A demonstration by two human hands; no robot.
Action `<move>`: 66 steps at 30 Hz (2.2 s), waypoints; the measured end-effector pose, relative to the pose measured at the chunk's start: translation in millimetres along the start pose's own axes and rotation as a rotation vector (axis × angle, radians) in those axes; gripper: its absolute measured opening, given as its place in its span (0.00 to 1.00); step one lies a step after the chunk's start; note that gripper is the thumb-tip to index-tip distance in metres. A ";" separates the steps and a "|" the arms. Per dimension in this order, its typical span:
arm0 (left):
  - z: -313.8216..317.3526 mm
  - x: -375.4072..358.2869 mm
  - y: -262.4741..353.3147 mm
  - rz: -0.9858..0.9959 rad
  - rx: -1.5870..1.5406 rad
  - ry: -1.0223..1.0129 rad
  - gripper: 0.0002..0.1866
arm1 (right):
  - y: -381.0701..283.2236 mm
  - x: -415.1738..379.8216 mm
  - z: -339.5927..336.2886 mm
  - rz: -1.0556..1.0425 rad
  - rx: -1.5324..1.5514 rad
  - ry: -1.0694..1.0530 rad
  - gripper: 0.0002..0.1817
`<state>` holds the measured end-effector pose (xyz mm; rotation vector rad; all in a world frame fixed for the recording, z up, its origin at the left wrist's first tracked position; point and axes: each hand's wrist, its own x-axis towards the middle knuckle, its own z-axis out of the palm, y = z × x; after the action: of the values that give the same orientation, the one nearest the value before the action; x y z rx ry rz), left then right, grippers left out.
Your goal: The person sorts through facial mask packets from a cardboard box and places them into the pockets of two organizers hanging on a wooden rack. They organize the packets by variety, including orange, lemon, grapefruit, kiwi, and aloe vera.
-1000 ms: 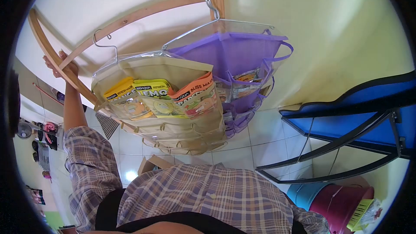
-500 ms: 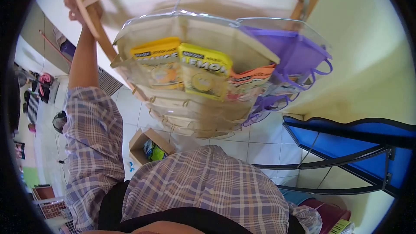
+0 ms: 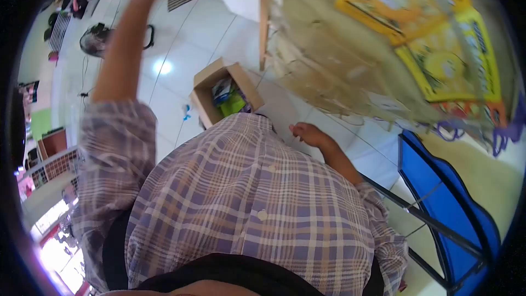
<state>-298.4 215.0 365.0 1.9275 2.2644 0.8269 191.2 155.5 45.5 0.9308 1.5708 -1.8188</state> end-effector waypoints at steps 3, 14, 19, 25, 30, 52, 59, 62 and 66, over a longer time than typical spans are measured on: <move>143.0 -180.7 -45.2 -0.572 0.135 -0.135 0.21 | -18.6 17.5 -12.8 0.017 -0.067 -0.035 0.26; 324.9 -417.8 27.3 -0.716 -0.074 -0.420 0.24 | -51.5 108.7 67.1 -0.417 -0.332 -0.001 0.24; 350.5 -364.6 15.3 -0.716 0.173 -0.332 0.22 | -59.9 106.4 73.2 -0.222 -0.738 -0.126 0.29; 324.0 -326.5 -33.2 -0.716 0.012 -0.869 0.19 | -54.5 87.2 51.7 -0.169 -0.546 -0.068 0.34; 277.7 -303.2 -10.2 -0.585 -0.055 -0.752 0.15 | -53.8 78.8 59.3 -0.096 -0.485 0.062 0.39; 216.4 -371.6 156.7 -0.927 -0.347 -0.465 0.13 | -80.7 111.4 35.3 -0.113 -0.314 0.632 0.20; 248.8 -401.5 131.7 -0.850 -0.393 -0.435 0.14 | -89.0 75.3 46.2 -0.063 -0.387 0.608 0.20; 245.3 -406.9 115.9 -0.730 -0.291 -0.567 0.13 | -85.1 50.1 51.4 -0.226 -0.386 0.629 0.15; 251.6 -412.3 103.5 -0.615 -0.294 -0.565 0.13 | -62.5 26.4 47.4 -0.439 -0.542 0.613 0.09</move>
<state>-20.6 -70.4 72.9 1.0537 2.0370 0.4247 119.5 119.4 65.5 0.9721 2.6512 -1.2678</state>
